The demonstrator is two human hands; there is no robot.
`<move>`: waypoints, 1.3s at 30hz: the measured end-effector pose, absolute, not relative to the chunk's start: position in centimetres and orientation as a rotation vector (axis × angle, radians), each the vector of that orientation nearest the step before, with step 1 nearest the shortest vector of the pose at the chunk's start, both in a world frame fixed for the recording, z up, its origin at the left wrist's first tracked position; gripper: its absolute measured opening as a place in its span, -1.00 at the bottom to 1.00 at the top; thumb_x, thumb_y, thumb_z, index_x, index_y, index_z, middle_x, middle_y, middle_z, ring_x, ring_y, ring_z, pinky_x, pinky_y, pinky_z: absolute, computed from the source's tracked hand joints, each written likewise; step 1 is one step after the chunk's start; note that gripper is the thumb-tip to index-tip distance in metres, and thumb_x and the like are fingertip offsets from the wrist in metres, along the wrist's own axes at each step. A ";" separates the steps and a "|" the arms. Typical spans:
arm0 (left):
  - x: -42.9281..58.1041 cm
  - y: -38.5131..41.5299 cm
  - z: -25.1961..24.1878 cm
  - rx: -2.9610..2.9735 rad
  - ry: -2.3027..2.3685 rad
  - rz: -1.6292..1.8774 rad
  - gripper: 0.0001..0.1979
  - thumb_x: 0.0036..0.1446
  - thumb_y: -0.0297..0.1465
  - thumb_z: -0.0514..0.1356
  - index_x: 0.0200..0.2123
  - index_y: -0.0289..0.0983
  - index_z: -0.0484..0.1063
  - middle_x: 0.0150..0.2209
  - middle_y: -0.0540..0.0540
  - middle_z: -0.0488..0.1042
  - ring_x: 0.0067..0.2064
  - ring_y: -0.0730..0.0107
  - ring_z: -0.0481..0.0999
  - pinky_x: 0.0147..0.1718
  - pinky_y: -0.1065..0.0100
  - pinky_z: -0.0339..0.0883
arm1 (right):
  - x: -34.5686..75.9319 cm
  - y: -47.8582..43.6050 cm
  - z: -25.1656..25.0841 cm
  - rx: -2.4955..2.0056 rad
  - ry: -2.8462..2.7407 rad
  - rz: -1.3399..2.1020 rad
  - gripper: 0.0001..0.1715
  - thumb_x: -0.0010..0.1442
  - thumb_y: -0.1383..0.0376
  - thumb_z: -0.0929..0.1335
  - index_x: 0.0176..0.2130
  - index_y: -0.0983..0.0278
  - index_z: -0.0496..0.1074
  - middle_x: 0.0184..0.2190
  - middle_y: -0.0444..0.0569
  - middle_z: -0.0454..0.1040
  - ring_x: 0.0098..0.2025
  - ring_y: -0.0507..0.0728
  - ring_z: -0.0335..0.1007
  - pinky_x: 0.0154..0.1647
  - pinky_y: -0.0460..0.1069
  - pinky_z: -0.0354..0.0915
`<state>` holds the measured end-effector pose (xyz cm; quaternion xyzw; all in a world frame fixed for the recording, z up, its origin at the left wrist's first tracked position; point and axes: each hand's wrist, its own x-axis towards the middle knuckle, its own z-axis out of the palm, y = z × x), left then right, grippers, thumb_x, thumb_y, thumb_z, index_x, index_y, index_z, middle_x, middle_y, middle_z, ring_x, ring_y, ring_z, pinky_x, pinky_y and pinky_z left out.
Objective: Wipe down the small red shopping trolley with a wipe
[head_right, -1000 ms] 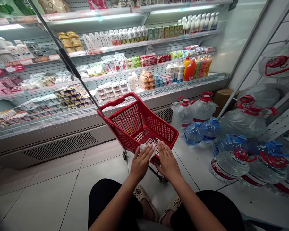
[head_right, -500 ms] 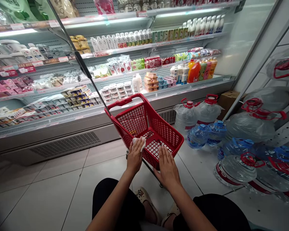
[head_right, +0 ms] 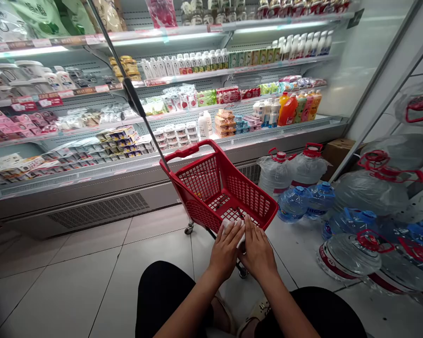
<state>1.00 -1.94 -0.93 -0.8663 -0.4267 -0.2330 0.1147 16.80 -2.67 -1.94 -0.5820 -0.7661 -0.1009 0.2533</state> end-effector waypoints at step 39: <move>-1.8 -2.1 0.5 -2.496 -1.357 -0.737 -0.37 0.48 -0.47 -0.06 0.53 -0.19 -0.09 0.51 -0.04 0.07 0.53 0.27 0.00 0.49 -0.01 -0.06 | 23.2 0.5 -2.3 -1.516 -2.200 -0.316 0.23 0.32 -0.33 0.20 0.55 0.30 -0.32 0.54 0.15 -0.09 0.48 0.34 0.09 0.45 0.25 0.10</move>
